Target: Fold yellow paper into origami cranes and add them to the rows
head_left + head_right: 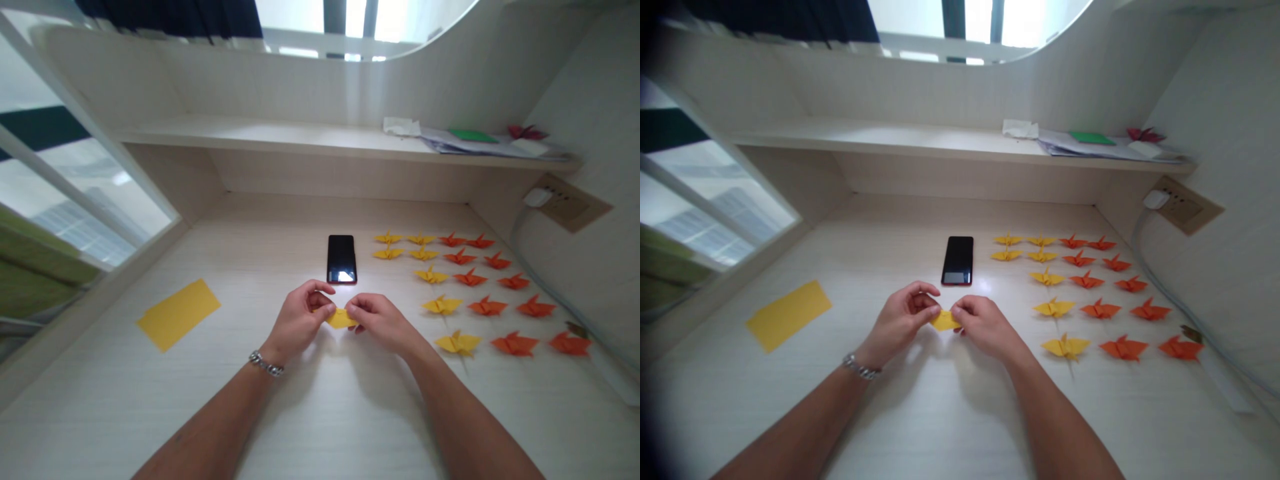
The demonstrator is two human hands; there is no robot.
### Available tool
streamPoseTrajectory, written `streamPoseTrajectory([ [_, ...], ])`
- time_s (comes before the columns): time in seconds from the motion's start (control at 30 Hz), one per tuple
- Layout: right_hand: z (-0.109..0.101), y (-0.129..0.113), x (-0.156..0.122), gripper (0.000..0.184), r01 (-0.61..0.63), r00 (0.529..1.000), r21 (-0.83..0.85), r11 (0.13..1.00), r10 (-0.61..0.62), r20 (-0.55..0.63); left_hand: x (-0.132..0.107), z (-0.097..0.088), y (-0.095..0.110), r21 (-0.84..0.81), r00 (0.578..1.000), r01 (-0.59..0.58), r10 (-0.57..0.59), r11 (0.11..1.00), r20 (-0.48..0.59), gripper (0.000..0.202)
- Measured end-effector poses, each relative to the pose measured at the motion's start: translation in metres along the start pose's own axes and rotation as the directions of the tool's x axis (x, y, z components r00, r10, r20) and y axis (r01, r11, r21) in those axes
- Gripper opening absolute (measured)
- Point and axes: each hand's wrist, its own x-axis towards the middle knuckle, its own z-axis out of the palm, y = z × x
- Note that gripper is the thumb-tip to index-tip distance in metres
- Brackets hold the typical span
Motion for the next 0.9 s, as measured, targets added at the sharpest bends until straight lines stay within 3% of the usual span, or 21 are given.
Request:
streamPoseTrajectory([
  [0.17,0.002,0.002,0.000,0.020,0.060,0.997,-0.162,0.985,-0.068,-0.044,-0.001,-0.001,0.000,0.024,0.999,-0.005,0.004,1.000,0.048,0.028],
  [0.27,0.000,0.003,0.001,0.020,0.065,0.997,-0.145,0.987,-0.072,-0.042,0.001,-0.003,0.000,-0.040,0.997,0.013,-0.010,0.999,0.080,0.035],
  [0.47,0.002,0.003,0.005,0.021,0.099,0.964,0.174,0.980,-0.052,-0.259,0.005,-0.001,-0.001,-0.207,0.986,0.034,-0.067,0.978,-0.152,0.036],
  [0.6,0.007,0.003,0.007,0.021,0.171,0.936,0.255,0.952,-0.075,-0.345,0.002,0.009,-0.006,-0.108,1.000,0.018,-0.017,0.994,0.009,0.030],
  [0.77,0.006,0.004,0.007,0.020,0.162,0.948,0.153,0.975,-0.111,-0.298,0.001,0.011,-0.008,-0.070,1.000,-0.010,0.010,0.998,-0.008,0.023],
  [0.9,0.005,0.002,0.007,0.025,0.171,0.950,0.211,0.963,-0.105,-0.293,0.002,0.009,-0.007,-0.035,1.000,0.000,0.001,0.999,0.028,0.024],
])
